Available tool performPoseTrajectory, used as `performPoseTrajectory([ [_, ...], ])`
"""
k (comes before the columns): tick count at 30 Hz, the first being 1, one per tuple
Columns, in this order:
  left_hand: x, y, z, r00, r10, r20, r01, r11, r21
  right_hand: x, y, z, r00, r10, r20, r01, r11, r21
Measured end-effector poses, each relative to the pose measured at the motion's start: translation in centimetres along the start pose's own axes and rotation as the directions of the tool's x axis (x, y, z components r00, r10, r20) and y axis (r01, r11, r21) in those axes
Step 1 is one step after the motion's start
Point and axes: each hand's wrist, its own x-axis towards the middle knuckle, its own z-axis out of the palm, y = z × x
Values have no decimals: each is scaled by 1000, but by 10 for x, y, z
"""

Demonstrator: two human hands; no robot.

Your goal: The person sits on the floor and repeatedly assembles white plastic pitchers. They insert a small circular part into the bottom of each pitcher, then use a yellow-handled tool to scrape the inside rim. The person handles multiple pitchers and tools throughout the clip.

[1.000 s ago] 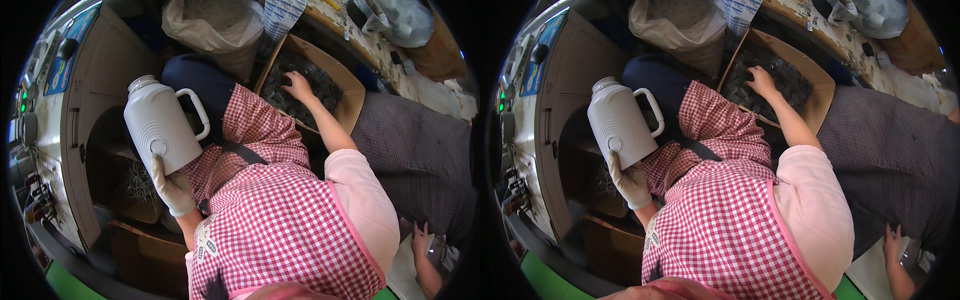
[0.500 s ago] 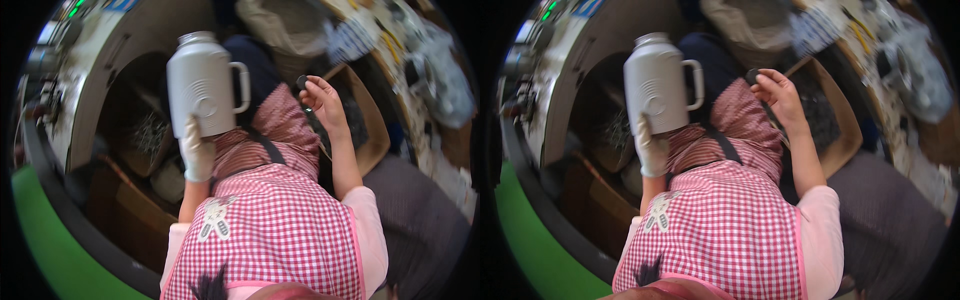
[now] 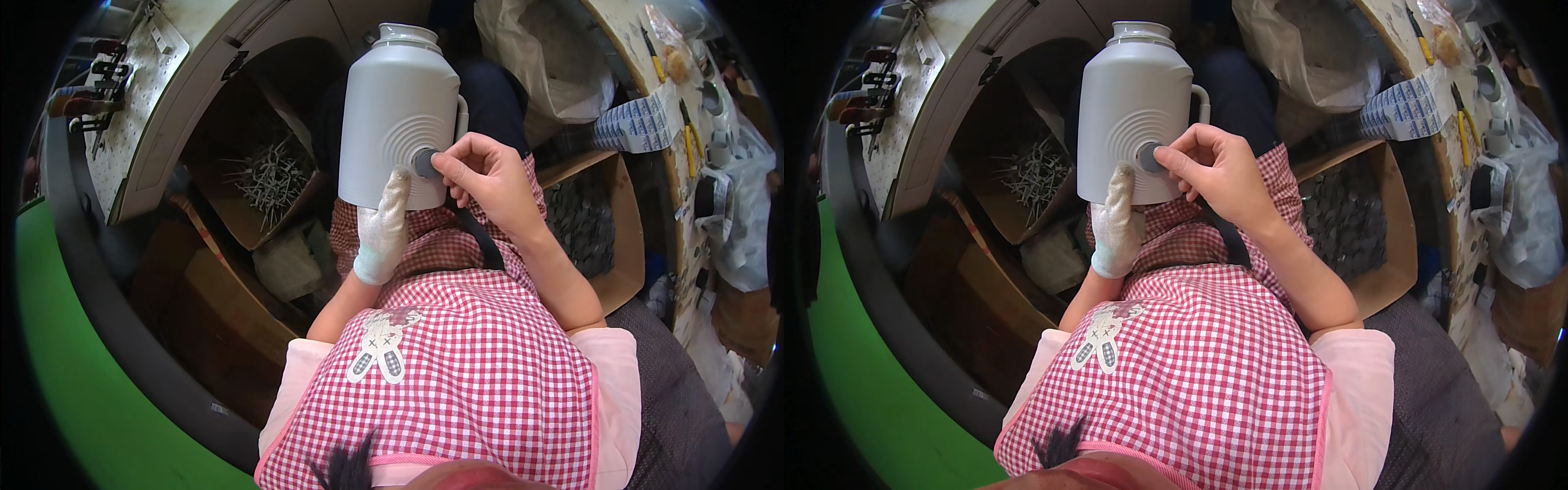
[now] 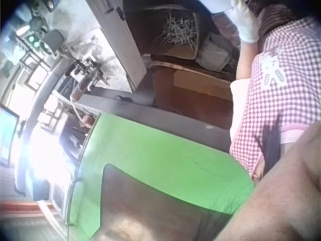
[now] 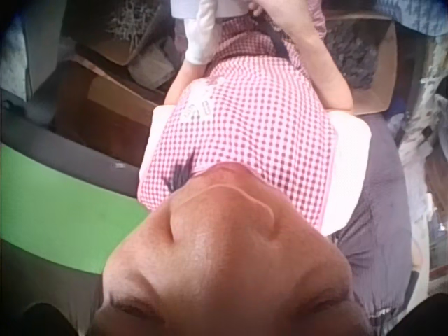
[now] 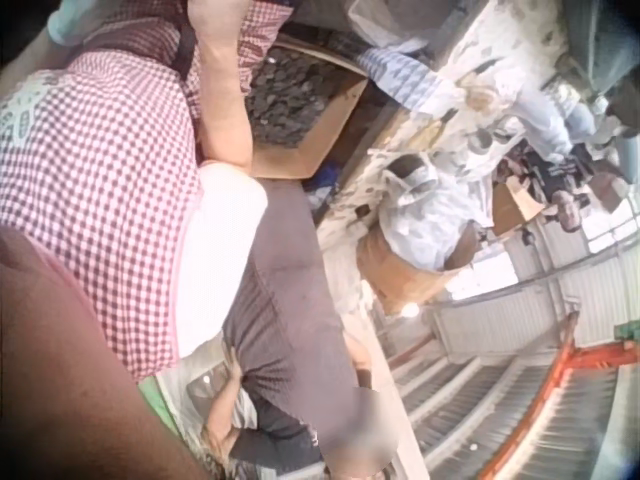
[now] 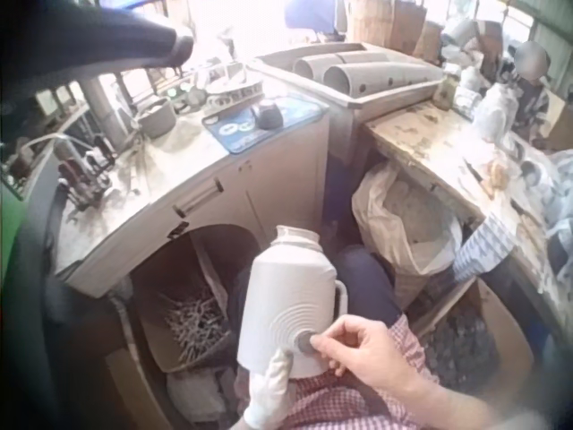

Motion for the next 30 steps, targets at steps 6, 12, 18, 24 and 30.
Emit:
performPoseTrajectory([
  [6,4,7,1,999,33,-21,-32,997,68,12,-7,2,999,2,45,4,989,-149],
  [12,8,15,8,994,106,-20,-104,989,102,15,-18,-11,975,208,83,-197,973,-121],
  [18,7,10,-2,988,142,-56,-133,981,140,33,3,-16,987,155,-28,-156,930,-334],
  [24,14,-6,-57,725,545,421,-616,240,750,50,19,15,936,-327,-131,260,893,-368],
  [30,16,-16,-52,654,653,383,-707,347,616,34,10,5,975,-220,-34,200,933,-300],
])
